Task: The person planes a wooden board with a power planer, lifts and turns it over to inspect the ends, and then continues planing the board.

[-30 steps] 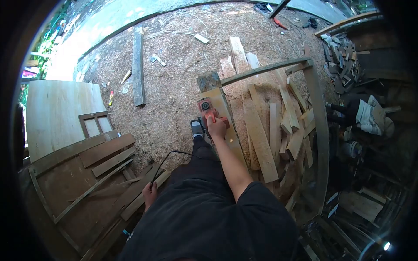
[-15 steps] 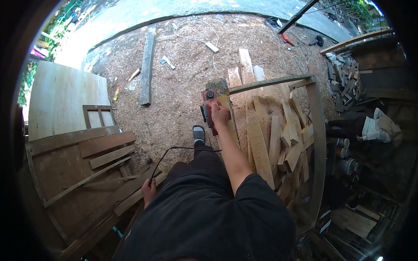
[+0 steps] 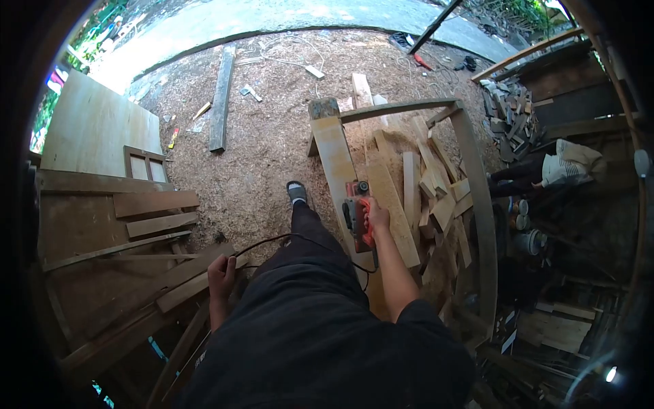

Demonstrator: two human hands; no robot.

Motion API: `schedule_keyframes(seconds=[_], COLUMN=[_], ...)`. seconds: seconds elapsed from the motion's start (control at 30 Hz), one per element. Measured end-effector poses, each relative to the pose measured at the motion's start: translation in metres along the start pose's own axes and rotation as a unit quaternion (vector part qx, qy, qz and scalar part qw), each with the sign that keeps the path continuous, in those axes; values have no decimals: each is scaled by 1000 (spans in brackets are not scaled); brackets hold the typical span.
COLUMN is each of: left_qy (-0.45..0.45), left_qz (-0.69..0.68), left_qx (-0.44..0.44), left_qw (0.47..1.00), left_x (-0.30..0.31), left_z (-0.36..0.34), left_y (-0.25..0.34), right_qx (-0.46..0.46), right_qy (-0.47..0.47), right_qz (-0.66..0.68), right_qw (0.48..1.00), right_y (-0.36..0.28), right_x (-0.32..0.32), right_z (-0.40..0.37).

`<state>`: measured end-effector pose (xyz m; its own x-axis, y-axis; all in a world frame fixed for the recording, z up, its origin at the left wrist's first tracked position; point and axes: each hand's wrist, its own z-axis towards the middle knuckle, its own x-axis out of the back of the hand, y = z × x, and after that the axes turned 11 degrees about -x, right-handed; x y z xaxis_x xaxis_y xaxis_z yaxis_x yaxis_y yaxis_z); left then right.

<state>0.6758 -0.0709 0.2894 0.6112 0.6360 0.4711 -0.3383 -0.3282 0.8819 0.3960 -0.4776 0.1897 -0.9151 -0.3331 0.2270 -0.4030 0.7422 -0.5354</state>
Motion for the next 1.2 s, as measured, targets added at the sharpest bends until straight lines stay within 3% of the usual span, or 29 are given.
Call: schedule_keyframes(seconds=[0.07,0.4,0.47,0.63,0.93,1.03,1.1,1.2], left_qy=[-68,-153,-159,-214,-281,-290,-292,-301], left_qz=[17,80,104,115,99,105,113,129], left_qx=[-22,-102,-159,-157,-168,-162,-157,-132], left_qw=[997,980,969,957,939,937,937,935], left_x=[2,-45,-55,-97,-177,-189,-193,-201], left_z=[-18,-121,-144,-221,-358,-387,-403,-418], left_y=[15,63,79,103,137,137,141,144], right_qx=[-25,-35,-38,14,6,5,42,48], right_qy=[7,-11,-13,-29,47,105,175,175], right_qz=[-4,7,1,16,-31,-99,-229,-228], right_qw=[1000,999,999,999,998,990,957,957], right_y=[40,193,227,319,460,507,535,565], right_x=[36,166,192,260,363,386,398,409], right_z=[-14,-77,-83,-99,-139,-133,-126,-126])
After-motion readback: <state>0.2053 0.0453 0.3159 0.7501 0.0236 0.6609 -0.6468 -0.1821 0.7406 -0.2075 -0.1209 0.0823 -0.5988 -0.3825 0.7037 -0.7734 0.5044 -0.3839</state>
